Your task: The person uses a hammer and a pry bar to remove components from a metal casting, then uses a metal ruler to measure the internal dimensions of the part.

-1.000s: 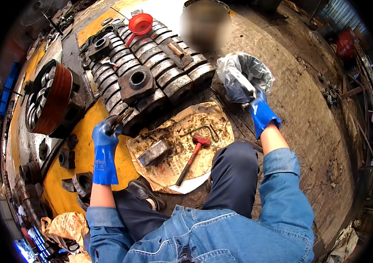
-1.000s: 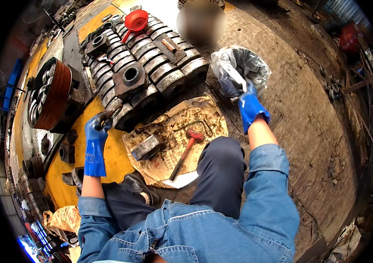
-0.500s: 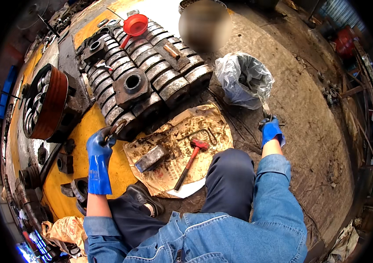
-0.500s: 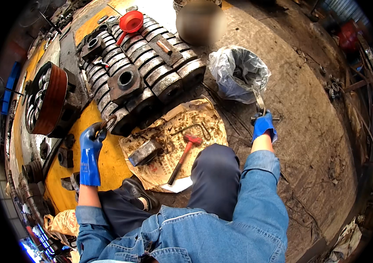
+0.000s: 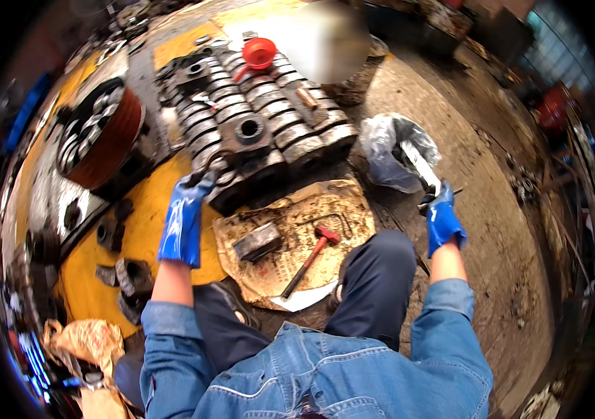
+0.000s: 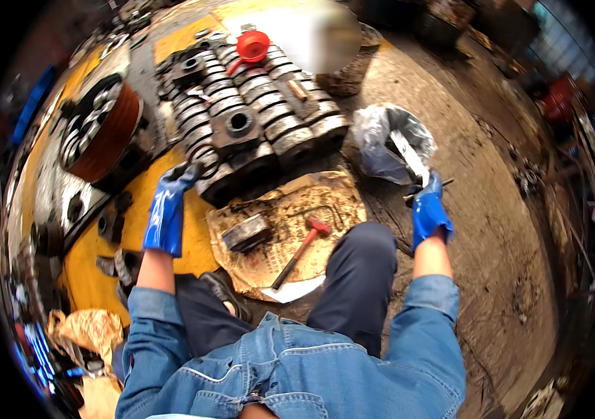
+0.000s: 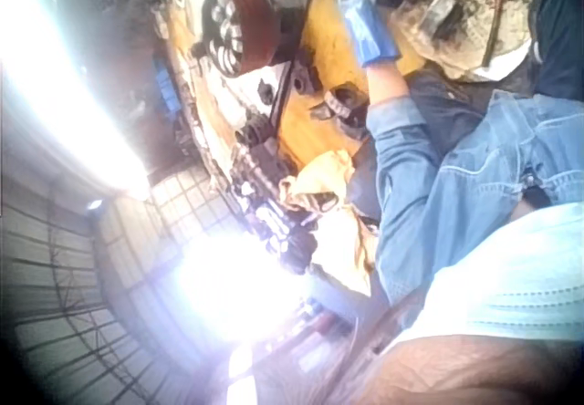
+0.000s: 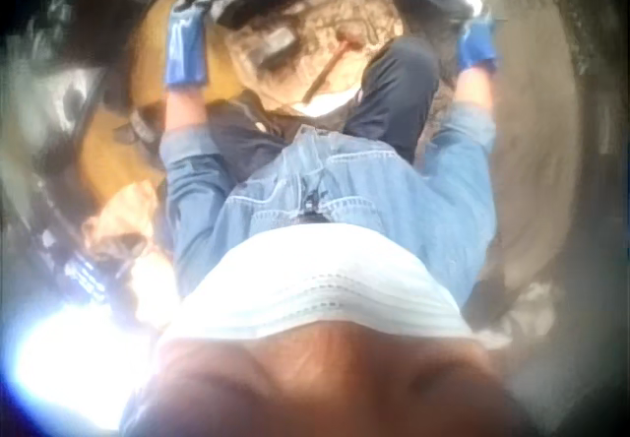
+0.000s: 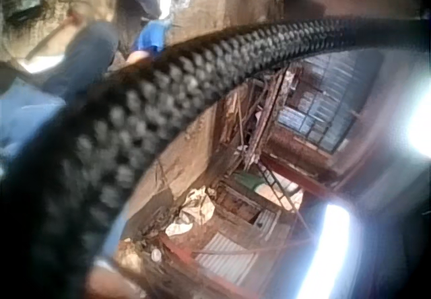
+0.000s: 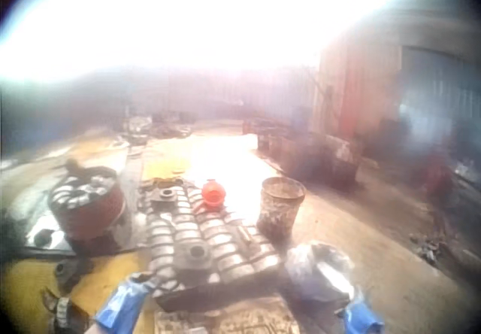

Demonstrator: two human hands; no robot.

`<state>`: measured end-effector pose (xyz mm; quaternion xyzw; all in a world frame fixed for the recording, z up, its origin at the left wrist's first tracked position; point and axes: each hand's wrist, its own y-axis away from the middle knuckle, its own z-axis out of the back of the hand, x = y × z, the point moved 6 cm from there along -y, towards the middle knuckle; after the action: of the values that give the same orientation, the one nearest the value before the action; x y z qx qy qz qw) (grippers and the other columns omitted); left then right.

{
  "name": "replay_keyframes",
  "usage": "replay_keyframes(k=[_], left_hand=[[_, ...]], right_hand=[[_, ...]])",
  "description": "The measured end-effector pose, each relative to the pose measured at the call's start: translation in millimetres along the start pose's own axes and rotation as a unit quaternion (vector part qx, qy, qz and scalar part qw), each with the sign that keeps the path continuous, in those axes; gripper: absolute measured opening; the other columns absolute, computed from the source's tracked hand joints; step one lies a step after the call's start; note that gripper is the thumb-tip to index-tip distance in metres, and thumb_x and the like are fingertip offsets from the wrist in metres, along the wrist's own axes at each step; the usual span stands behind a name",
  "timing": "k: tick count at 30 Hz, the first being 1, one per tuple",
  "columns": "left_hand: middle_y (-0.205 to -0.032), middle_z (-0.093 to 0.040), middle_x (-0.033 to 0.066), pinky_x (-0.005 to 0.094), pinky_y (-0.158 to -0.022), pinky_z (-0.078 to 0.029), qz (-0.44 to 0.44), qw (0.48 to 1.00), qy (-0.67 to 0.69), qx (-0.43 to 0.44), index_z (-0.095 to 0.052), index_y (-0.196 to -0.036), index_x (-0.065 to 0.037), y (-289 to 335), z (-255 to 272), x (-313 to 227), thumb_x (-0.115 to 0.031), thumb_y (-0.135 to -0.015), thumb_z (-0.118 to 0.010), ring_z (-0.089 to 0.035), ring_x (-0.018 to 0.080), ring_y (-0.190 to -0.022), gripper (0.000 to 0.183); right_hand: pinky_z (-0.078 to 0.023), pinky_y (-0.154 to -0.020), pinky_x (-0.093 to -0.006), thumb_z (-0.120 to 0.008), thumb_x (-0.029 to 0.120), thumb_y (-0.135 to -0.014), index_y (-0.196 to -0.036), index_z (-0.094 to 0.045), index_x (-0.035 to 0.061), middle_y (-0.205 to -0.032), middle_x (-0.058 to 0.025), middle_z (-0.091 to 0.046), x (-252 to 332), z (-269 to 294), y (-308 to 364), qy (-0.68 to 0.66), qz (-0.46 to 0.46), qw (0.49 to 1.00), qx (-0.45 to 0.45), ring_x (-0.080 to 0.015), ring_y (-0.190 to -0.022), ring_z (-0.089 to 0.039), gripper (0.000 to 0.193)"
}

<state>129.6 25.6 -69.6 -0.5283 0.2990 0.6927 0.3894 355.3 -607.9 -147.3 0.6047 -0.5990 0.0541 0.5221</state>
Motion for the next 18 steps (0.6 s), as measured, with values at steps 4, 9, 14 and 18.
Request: replay_keyframes(k=[4, 9, 14, 18], left_hand=[[-0.108, -0.071, 0.0103, 0.038, -0.085, -0.055, 0.135, 0.968, 0.211, -0.004, -0.065, -0.117, -0.001, 37, -11, -29, -0.017, -0.092, -0.067, -0.067, 0.0207, -0.097, 0.03], [-0.117, -0.068, 0.0096, 0.0492, -0.092, -0.055, 0.19, 0.865, 0.461, 0.053, -0.062, -0.122, -0.01, 52, -20, -49, -0.025, -0.097, -0.059, -0.064, 0.0271, -0.11, 0.029], [-0.121, -0.067, 0.0104, 0.0433, -0.084, -0.058, 0.24, 0.825, 0.505, 0.086, -0.06, -0.128, -0.012, 47, -28, -29, -0.036, -0.102, -0.047, -0.065, 0.03, -0.11, 0.037], [-0.121, -0.066, 0.0187, 0.0394, -0.067, -0.06, 0.349, 0.783, 0.5, 0.124, -0.064, -0.122, -0.01, 49, -42, -9, -0.046, -0.1, -0.044, -0.066, 0.0346, -0.109, 0.047]], right_hand=[[-0.034, -0.032, -0.0269, -0.066, 0.048, -0.087, -0.095, -0.067, 0.0093, -0.058, -0.0036, -0.058, -23, -114, 111, 0.136, -0.123, 0.969, 0.166, -0.0144, -0.035, -0.041, 0.04], [-0.038, -0.043, -0.034, -0.067, 0.042, -0.087, -0.101, -0.062, 0.0179, -0.075, -0.0051, -0.061, -103, -179, 215, 0.325, -0.192, 0.887, 0.267, -0.0204, -0.056, -0.054, 0.028], [-0.029, -0.044, -0.028, -0.063, 0.036, -0.093, -0.083, -0.053, 0.0206, -0.064, 0.0033, -0.049, -167, -179, 227, 0.224, -0.401, 0.804, 0.378, -0.0115, -0.052, -0.048, 0.021], [-0.031, -0.044, -0.0228, -0.059, 0.033, -0.095, -0.093, -0.057, 0.0179, -0.075, 0.0005, -0.06, -184, -181, 240, 0.154, -0.471, 0.776, 0.39, -0.0064, -0.051, -0.046, 0.016]])
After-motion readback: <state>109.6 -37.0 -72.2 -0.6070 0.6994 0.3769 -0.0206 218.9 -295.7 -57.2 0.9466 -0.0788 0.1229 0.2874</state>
